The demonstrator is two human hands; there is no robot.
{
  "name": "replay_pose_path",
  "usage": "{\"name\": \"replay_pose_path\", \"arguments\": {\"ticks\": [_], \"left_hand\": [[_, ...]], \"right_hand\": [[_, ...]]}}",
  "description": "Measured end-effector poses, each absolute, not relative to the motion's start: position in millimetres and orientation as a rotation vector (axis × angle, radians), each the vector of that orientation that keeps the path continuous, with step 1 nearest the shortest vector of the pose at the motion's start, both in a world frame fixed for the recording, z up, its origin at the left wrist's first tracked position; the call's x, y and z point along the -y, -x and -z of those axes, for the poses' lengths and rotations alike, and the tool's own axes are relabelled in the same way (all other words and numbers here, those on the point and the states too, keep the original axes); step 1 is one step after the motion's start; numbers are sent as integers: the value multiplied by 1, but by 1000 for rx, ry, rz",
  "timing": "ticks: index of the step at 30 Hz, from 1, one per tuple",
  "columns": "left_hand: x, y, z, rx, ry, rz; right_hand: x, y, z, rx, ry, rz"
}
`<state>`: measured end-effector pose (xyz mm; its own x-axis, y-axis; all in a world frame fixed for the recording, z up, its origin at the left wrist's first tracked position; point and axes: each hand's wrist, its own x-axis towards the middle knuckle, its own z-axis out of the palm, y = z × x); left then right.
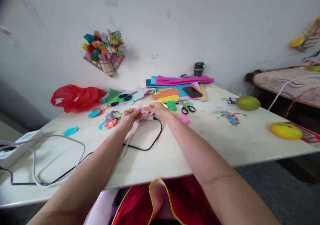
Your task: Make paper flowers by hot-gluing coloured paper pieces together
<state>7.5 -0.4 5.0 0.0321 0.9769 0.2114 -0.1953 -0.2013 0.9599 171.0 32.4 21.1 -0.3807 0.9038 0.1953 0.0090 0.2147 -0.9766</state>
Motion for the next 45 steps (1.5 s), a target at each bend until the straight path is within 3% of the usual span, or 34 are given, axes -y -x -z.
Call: {"name": "replay_pose_path", "arguments": {"ticks": [34, 45], "left_hand": [[3, -10, -7, -960, -1281, -1368], [2, -10, -8, -967, -1266, -1427]], "right_hand": [[-32, -163, -19, 1656, 965, -1117], [-26, -173, -27, 1674, 862, -1274]]}}
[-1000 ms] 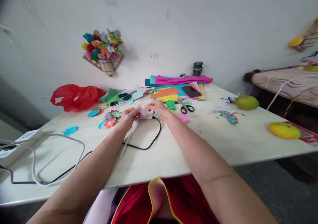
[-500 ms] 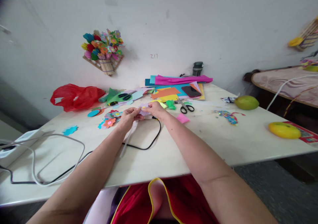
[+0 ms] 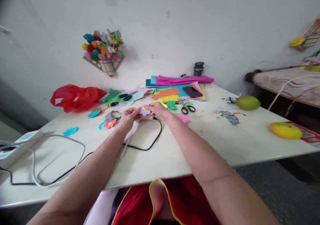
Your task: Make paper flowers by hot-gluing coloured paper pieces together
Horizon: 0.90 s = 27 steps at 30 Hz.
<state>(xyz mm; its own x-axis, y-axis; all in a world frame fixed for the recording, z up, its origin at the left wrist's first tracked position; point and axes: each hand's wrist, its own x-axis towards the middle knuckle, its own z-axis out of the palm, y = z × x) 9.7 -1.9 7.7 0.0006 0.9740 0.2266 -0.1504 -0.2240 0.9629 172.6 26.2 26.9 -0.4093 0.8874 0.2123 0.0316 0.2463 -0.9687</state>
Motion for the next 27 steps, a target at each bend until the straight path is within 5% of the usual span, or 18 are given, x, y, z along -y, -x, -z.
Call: {"name": "replay_pose_path", "arguments": {"ticks": [15, 27], "left_hand": [[3, -13, -8, -1032, -1307, -1421], [3, -13, -8, -1033, -1322, -1416]], "right_hand": [[-34, -170, -21, 1641, 914, -1091], [-32, -174, -22, 1600, 858, -1323]]}}
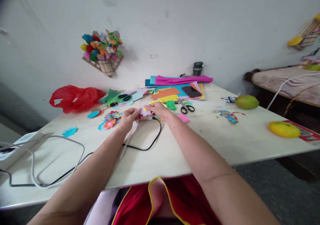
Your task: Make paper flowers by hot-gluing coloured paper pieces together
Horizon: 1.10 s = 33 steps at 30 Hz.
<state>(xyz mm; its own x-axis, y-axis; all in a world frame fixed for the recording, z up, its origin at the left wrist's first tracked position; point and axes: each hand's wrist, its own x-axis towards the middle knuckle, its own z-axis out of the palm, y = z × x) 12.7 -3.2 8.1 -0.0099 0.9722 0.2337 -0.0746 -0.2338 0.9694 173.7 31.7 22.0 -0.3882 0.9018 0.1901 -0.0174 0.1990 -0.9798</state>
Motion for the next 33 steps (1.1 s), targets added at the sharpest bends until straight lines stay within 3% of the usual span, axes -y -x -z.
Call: {"name": "replay_pose_path", "arguments": {"ticks": [14, 22, 33], "left_hand": [[3, -15, -7, -1030, -1327, -1417], [1, -11, -7, -1067, -1301, -1470], [5, -12, -10, -1055, -1277, -1476]], "right_hand": [[-29, -170, -23, 1648, 900, -1204], [-29, -178, -25, 1603, 809, -1384], [-35, -172, -21, 1601, 901, -1177]]}}
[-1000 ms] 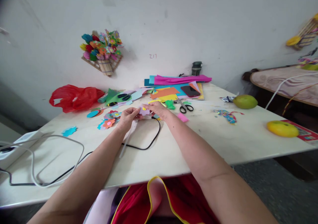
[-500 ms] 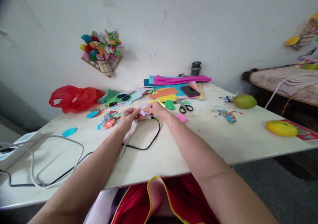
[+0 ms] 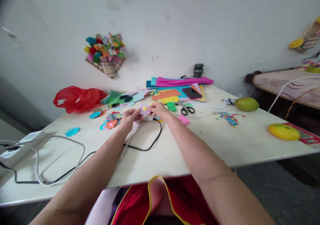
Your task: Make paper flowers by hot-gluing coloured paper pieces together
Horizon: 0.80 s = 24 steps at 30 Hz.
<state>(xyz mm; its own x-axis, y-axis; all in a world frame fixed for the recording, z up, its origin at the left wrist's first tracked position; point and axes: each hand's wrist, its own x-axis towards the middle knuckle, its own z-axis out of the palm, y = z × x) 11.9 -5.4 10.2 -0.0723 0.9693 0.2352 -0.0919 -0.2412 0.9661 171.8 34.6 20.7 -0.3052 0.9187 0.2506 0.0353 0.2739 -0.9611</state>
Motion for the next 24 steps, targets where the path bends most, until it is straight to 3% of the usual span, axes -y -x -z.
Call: {"name": "replay_pose_path", "arguments": {"ticks": [13, 24], "left_hand": [[7, -13, -10, -1019, -1254, -1477], [0, -6, -9, -976, -1114, -1646]], "right_hand": [[-35, -173, -16, 1625, 817, -1375], [-37, -170, -19, 1588, 835, -1205]]}}
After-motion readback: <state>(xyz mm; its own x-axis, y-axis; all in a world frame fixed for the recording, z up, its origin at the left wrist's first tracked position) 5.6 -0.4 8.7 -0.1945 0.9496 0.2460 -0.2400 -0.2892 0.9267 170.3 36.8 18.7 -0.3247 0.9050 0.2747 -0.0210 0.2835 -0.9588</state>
